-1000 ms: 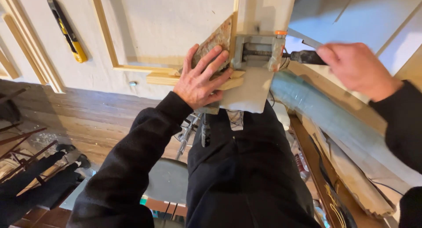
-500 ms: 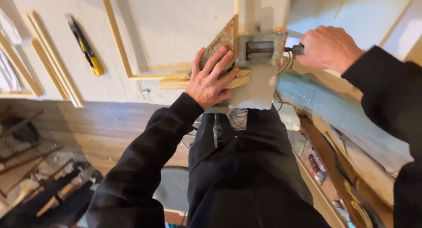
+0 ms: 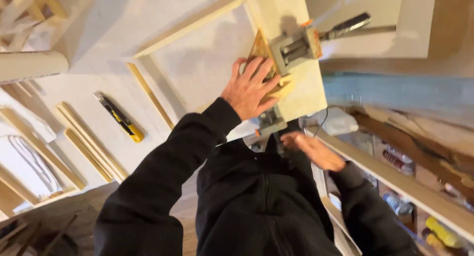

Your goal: The person fits a wooden frame bar into a corner joint on the worktable, positions it against a triangular block held in a corner clamp, tightens the clamp screw by hand, and taps the joint with a hammer to seat the pieces together.

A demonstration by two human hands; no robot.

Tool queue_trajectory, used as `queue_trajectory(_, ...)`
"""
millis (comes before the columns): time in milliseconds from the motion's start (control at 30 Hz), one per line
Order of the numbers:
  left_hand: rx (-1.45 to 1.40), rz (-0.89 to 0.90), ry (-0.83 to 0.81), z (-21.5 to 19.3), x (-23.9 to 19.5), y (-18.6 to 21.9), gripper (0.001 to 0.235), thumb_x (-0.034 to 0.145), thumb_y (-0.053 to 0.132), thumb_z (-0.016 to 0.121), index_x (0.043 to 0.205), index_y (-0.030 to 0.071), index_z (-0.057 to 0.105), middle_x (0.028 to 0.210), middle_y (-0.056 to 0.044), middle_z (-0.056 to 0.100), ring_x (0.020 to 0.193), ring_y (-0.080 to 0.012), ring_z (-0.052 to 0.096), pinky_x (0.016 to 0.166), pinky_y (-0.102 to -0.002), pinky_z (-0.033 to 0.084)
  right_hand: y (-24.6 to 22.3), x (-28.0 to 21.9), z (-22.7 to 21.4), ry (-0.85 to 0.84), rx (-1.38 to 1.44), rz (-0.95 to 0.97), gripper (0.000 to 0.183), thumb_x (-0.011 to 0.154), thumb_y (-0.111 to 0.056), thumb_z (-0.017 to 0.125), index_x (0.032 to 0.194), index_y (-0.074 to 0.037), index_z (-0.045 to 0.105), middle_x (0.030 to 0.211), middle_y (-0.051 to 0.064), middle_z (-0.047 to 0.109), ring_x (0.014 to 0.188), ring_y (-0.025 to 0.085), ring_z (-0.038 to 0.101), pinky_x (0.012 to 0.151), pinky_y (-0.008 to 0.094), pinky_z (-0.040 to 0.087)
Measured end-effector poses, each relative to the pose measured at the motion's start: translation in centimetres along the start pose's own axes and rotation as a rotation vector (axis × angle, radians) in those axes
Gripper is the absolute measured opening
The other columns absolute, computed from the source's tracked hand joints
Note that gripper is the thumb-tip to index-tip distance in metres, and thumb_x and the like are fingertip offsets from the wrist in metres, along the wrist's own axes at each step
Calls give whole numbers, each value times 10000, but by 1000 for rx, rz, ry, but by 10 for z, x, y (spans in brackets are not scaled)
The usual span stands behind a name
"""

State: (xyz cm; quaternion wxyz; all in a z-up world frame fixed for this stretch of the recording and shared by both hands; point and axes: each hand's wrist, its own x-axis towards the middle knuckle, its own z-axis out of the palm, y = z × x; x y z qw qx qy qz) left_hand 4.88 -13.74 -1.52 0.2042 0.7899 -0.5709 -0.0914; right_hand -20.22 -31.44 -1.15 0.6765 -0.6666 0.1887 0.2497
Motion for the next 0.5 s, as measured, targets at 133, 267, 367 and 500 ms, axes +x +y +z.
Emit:
queue_trajectory(133,-22,36,40,10,-8,-6,565,981,521,683,1366,112,630,1553,-178,403,1429,-354,361,1134,-627,297,105,-23,80,-43,926,261,570,1148,-472,382,1116,40,629,661,-27,503,544,65,431,493,222,358)
queue_trajectory(267,-27,54,36,20,-8,-11,562,973,544,666,1339,118,633,1548,-191,382,1427,-367,345,1117,-636,298,97,-20,100,112,824,168,505,1134,-459,403,1032,0,587,638,-50,404,553,56,355,503,224,285)
queue_trajectory(367,-19,105,34,27,-14,-13,589,981,566,663,1362,119,620,1536,-211,365,1428,-368,330,1110,-642,299,75,-22,121,292,652,254,402,1083,-406,500,1000,-23,591,657,-29,472,552,64,402,488,235,312)
queue_trajectory(500,29,99,13,29,-5,-15,565,1013,565,653,1379,136,613,1529,-215,355,1424,-365,324,1091,-637,314,41,-17,132,782,-285,105,246,967,-283,718,1067,-72,640,779,57,646,678,193,594,611,343,477)
